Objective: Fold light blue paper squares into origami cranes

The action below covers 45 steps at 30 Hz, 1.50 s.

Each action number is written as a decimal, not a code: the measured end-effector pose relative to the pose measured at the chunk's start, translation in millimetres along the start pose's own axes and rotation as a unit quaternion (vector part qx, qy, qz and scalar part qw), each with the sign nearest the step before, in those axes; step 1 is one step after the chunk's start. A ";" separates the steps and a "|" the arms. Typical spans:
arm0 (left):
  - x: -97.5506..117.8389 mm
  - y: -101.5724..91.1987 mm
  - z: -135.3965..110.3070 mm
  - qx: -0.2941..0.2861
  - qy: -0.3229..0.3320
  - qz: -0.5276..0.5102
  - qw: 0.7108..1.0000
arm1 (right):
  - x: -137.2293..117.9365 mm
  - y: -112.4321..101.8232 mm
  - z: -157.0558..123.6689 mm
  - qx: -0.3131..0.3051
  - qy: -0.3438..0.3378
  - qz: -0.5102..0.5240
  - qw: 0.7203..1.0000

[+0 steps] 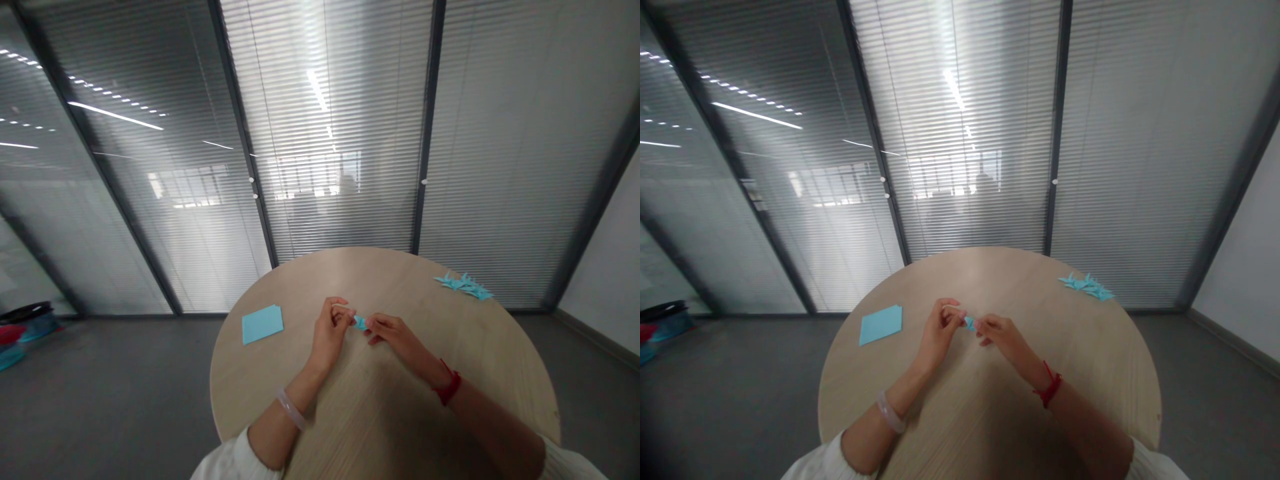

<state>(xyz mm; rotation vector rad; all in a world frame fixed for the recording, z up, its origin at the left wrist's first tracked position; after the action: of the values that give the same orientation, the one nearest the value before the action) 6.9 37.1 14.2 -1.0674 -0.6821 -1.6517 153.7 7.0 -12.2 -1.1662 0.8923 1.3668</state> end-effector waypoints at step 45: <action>14.7 6.5 -10.0 0.019 0.041 0.125 0.991 | -14.1 11.3 -8.3 -0.028 0.046 0.159 0.986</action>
<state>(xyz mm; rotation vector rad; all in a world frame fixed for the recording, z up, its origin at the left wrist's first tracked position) 8.4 20.2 22.5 -1.0079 -0.5027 -1.4519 143.1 -6.0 -1.7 -1.1719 1.1500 1.6130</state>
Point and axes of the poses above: each hand's wrist, its own z-axis towards the middle knuckle, its own y-axis out of the palm, x = y × z, the point moved 5 cm from there along z, towards the middle knuckle, and after that the axes turned 5 degrees about -x, right-handed, at the moved point
